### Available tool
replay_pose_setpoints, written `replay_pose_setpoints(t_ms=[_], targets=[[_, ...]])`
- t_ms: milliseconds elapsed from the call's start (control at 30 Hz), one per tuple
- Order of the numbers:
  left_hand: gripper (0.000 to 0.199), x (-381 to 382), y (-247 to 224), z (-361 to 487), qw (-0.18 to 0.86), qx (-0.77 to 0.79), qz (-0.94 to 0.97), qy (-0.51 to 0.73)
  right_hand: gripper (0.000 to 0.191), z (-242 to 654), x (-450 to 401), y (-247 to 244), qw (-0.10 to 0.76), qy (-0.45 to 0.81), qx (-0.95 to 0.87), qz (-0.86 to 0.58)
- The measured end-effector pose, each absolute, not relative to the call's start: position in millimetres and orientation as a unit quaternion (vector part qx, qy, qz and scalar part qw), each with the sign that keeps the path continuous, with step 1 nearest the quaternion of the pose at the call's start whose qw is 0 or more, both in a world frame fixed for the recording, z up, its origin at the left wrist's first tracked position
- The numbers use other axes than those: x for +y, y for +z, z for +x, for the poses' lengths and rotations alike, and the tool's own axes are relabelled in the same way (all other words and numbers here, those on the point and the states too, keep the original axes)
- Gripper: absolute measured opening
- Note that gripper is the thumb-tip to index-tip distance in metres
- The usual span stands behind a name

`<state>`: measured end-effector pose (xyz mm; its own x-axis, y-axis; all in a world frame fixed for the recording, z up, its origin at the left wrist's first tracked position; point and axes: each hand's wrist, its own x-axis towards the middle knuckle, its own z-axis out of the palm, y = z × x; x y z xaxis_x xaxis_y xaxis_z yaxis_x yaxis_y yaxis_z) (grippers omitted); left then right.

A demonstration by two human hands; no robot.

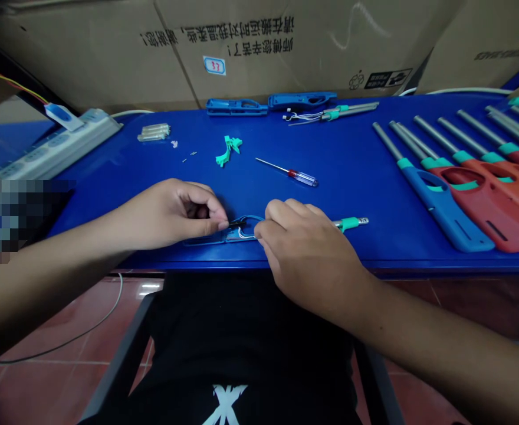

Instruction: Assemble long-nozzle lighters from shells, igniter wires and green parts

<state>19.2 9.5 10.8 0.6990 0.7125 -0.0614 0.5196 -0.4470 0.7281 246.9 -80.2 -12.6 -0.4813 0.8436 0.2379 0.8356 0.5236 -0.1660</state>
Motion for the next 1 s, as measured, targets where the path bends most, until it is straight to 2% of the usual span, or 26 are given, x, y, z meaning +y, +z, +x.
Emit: replay_pose_setpoints(t_ms=[100, 333, 500, 600, 700, 867, 1000], targets=[[0.009, 11, 10, 19, 0.38, 0.364, 0.841, 0.126, 0.022, 248, -80, -11, 0.149, 0.03, -0.858, -0.491], [0.008, 6, 9, 18, 0.289, 0.318, 0.89, 0.154, 0.024, 249, -79, -8, 0.146, 0.044, -0.86, -0.487], [0.006, 3, 7, 15, 0.242, 0.295, 0.907, 0.175, 0.02, 253, -64, 2, 0.129, 0.104, -0.872, -0.46], [0.006, 1, 4, 14, 0.229, 0.293, 0.91, 0.181, 0.018, 252, -51, 8, 0.159, 0.132, -0.88, -0.427], [0.007, -1, 3, 14, 0.215, 0.29, 0.914, 0.185, 0.02, 247, -38, 11, 0.17, 0.125, -0.897, -0.389], [0.013, -3, 3, 11, 0.186, 0.284, 0.923, 0.181, 0.023, 240, -25, 7, 0.127, 0.083, -0.941, -0.302], [0.019, -12, 8, 1, 0.185, 0.302, 0.921, 0.161, 0.025, 241, -26, 1, 0.158, 0.055, -0.943, -0.286]])
